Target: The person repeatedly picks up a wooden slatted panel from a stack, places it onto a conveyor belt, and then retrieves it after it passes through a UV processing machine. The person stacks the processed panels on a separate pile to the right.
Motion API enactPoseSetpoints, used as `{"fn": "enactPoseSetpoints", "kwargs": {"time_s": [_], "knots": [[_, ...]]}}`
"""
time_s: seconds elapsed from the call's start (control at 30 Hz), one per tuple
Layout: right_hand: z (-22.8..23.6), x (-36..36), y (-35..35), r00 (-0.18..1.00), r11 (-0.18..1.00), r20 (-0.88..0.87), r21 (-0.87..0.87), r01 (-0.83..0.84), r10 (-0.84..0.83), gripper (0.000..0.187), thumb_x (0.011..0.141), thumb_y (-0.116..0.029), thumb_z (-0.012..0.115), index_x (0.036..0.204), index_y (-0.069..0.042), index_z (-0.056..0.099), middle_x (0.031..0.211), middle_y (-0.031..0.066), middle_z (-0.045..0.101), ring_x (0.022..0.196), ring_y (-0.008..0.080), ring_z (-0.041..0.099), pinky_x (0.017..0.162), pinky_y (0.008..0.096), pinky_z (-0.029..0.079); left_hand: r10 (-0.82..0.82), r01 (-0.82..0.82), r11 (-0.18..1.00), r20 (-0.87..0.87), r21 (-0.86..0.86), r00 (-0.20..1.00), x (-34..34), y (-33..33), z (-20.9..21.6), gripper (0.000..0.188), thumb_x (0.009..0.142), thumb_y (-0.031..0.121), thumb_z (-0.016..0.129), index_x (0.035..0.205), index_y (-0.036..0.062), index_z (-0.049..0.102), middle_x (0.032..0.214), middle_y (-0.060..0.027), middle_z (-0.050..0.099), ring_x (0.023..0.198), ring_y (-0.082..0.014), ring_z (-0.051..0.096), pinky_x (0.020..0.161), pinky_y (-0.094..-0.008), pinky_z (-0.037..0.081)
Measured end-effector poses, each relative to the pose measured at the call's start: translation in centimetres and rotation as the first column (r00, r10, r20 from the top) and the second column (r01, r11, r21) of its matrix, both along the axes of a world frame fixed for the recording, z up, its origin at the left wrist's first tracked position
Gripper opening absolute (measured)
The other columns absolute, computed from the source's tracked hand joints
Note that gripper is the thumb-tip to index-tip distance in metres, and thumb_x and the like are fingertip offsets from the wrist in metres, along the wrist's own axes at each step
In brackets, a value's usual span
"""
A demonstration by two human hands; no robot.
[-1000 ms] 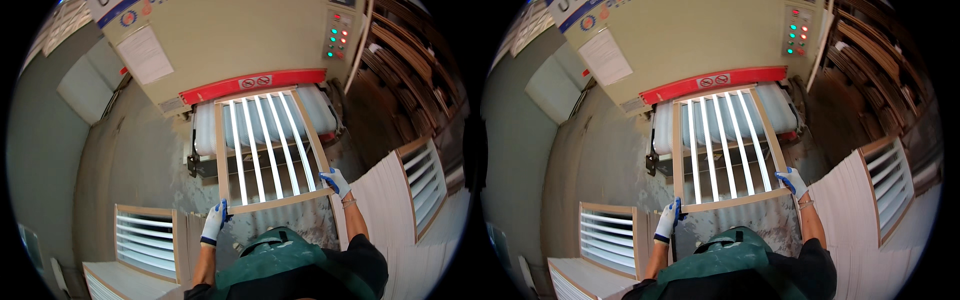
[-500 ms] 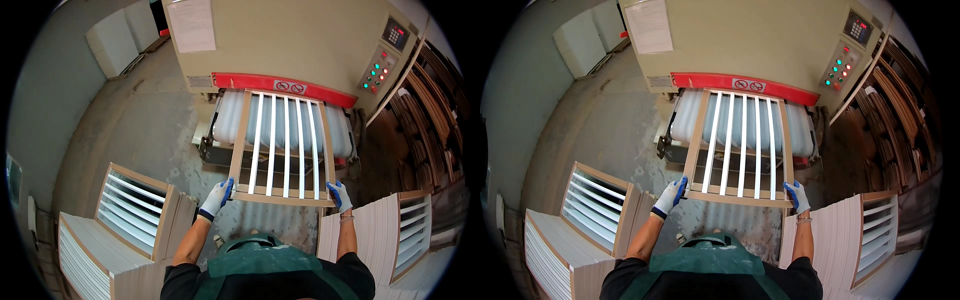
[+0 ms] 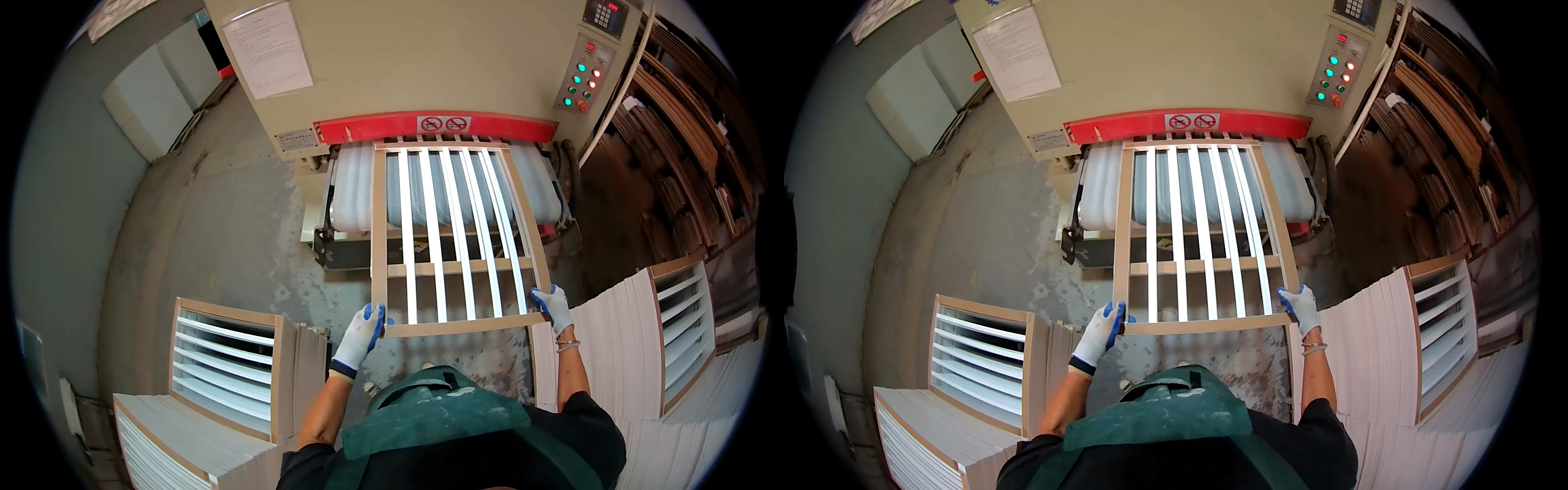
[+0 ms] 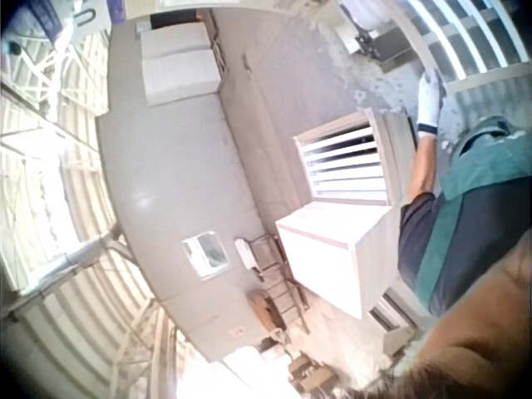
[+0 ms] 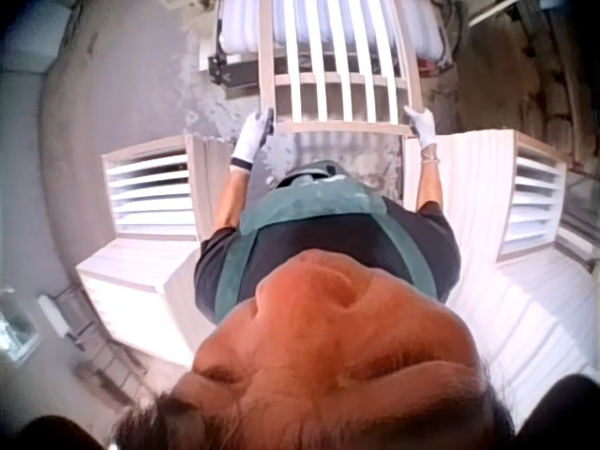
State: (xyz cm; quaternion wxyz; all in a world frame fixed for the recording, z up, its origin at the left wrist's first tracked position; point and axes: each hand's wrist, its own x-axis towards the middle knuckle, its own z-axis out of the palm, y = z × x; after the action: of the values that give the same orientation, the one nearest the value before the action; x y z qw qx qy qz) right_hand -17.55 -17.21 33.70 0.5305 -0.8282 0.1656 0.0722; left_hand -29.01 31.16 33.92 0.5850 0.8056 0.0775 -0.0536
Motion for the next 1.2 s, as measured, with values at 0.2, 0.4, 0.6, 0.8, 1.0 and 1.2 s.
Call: {"fn": "enactPoseSetpoints", "kwargs": {"time_s": [0.2, 0.4, 0.6, 0.8, 1.0, 1.2], "knots": [[-1.7, -5.6, -2.4, 0.996, 0.994, -0.025, -0.072, 0.079, -0.081, 0.03, 0.078, -0.021, 0.084, 0.092, 0.0, 0.069, 0.075, 0.007, 0.07, 0.061, 0.0135, 0.063, 0.056, 0.0314, 0.05, -0.204, 0.215, 0.91, -0.069, 0.354, 0.976, -3.3, -1.0, 1.7, 0.019, 0.106, 0.014, 0.045, 0.11, -0.0004, 0.056, 0.095, -0.0207, 0.063, 0.083, -0.0378, 0.065, 0.077, -0.0448, 0.053], [-2.6, -9.9, -3.7, 0.989, 0.961, -0.109, -0.267, 0.068, -0.1, 0.041, 0.076, -0.026, 0.083, 0.105, 0.0, 0.07, 0.085, 0.0138, 0.073, 0.07, 0.0246, 0.069, 0.064, 0.037, 0.055, -0.052, 0.051, 0.999, -0.06, -0.016, 0.997, -7.0, -1.6, -1.1, 0.041, 0.106, 0.036, 0.049, 0.099, -0.002, 0.063, 0.085, -0.0123, 0.067, 0.081, -0.0205, 0.068, 0.077, -0.0345, 0.052], [-1.4, -11.9, -3.4, 0.977, 0.946, -0.168, -0.314, 0.075, -0.134, 0.05, 0.073, -0.029, 0.083, 0.108, 0.003, 0.07, 0.09, 0.0195, 0.074, 0.078, 0.0311, 0.073, 0.074, 0.0408, 0.057, -0.253, 0.25, 0.967, -0.115, -0.046, 0.961, -10.7, 1.1, -6.5, 0.054, 0.092, 0.004, 0.06, 0.143, 0.0033, 0.044, 0.12, -0.0249, 0.059, 0.11, -0.0436, 0.057, 0.094, -0.048, 0.049], [-3.2, -14.0, -4.9, 0.988, 0.942, -0.078, -0.319, 0.103, -0.135, 0.037, 0.08, -0.024, 0.08, 0.103, 0.003, 0.069, 0.072, 0.0102, 0.067, 0.052, 0.0164, 0.062, 0.047, 0.03, 0.053, -0.416, 0.279, 0.82, 0.186, 0.499, 0.89, -11.6, -0.6, -2.0, 0.042, 0.098, 0.009, 0.057, 0.138, 0.004, 0.046, 0.109, -0.023, 0.059, 0.102, -0.0424, 0.058, 0.087, -0.0478, 0.049], [-3.9, -14.6, -5.6, 0.99, 0.945, -0.071, -0.313, 0.091, -0.119, 0.036, 0.08, -0.024, 0.081, 0.099, 0.003, 0.068, 0.067, 0.0086, 0.065, 0.048, 0.016, 0.06, 0.045, 0.0299, 0.051, -0.426, 0.215, 0.777, 0.243, 0.591, 0.871, -12.6, -1.7, 0.7, 0.03, 0.104, 0.013, 0.051, 0.132, 0.0039, 0.047, 0.111, -0.0226, 0.059, 0.101, -0.0423, 0.058, 0.088, -0.047, 0.049], [0.2, -14.8, -3.6, 0.969, 0.963, -0.179, -0.24, 0.126, -0.171, 0.034, 0.08, -0.025, 0.08, 0.097, 0.001, 0.067, 0.066, 0.0081, 0.064, 0.048, 0.0159, 0.06, 0.044, 0.0299, 0.05, -0.09, 0.094, 0.995, -0.169, 0.015, 0.981, -12.0, -3.8, 4.5, 0.036, 0.107, 0.031, 0.05, 0.114, -0.0028, 0.059, 0.098, -0.0187, 0.063, 0.094, -0.0328, 0.06, 0.087, -0.0412, 0.048]]}}
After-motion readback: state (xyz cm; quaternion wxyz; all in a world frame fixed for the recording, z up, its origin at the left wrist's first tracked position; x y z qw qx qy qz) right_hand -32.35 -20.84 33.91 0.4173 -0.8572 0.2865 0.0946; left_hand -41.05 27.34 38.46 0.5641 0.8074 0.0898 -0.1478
